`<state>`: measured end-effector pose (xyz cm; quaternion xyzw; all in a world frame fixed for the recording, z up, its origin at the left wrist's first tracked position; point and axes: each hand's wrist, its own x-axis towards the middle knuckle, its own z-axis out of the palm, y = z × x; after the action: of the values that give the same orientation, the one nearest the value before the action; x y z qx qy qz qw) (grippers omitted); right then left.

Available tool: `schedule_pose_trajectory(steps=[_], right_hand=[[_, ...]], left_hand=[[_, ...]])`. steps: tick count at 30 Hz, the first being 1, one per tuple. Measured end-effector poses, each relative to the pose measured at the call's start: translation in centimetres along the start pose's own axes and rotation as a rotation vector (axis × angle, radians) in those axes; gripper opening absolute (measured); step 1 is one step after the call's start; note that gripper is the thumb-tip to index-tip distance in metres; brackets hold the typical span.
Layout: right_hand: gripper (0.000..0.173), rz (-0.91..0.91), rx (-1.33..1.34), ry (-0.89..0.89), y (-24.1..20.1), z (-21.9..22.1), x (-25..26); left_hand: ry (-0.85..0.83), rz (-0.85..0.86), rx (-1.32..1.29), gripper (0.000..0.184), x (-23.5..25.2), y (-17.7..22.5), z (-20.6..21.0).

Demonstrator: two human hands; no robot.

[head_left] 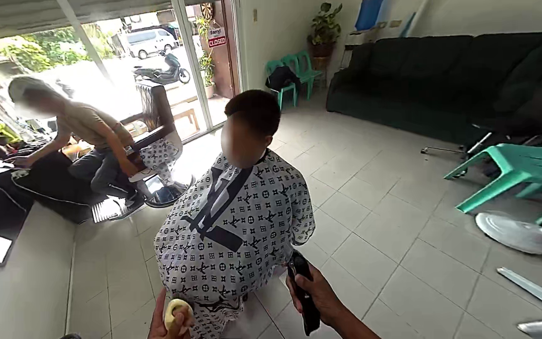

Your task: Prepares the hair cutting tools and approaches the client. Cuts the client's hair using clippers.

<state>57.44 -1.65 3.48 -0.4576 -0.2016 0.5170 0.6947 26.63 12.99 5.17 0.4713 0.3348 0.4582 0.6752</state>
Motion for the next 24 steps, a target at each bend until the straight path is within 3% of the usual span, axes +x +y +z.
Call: schedule_pose_trajectory(steps=[3,7,10,12,14,15,16,17,19,21,24], right_hand=[[0.081,-0.041,-0.046,0.043,-2.9,-1.8,1.8],[0.084,-0.127,-0.062,0.070,-3.5,-3.1,4.0],[0.095,-0.124,0.059,0.122,-3.9,-3.7,5.0],[0.081,-0.109,0.083,0.197,-4.6,-4.0,5.4],[0.063,-0.112,0.007,0.300,-5.6,-4.1,6.1],[0.063,-0.117,-0.040,0.346,-6.2,-4.1,6.5],[0.066,-0.125,-0.066,0.372,-6.7,-4.3,7.0],[0.067,-0.132,-0.072,0.385,-7.2,-4.6,7.4],[0.068,-0.150,-0.067,0.378,-7.9,-5.5,8.4],[0.066,-0.153,-0.058,0.356,-8.3,-6.6,9.6],[0.063,-0.094,-0.049,0.302,-9.2,-8.6,11.5]], left_hand=[[-0.166,-0.001,-0.243,0.077,5.8,0.4,5.6],[-0.219,0.282,-0.288,0.040,16.2,4.3,10.4],[-0.211,0.517,0.092,0.051,24.3,6.5,15.6],[-0.459,0.553,0.614,0.051,28.0,6.2,20.1],[-0.934,0.384,1.112,0.032,30.8,5.9,25.9],[-1.145,0.266,1.234,0.029,31.9,5.6,28.9],[-1.237,0.207,1.227,0.029,32.6,5.6,31.2],[-1.197,0.211,1.105,0.028,33.1,5.6,32.7],[-0.957,0.201,0.759,0.025,34.1,5.1,34.4],[-0.798,0.079,0.618,0.025,34.9,3.5,35.3],[-0.964,-0.232,0.801,0.031,34.6,1.4,35.5]])
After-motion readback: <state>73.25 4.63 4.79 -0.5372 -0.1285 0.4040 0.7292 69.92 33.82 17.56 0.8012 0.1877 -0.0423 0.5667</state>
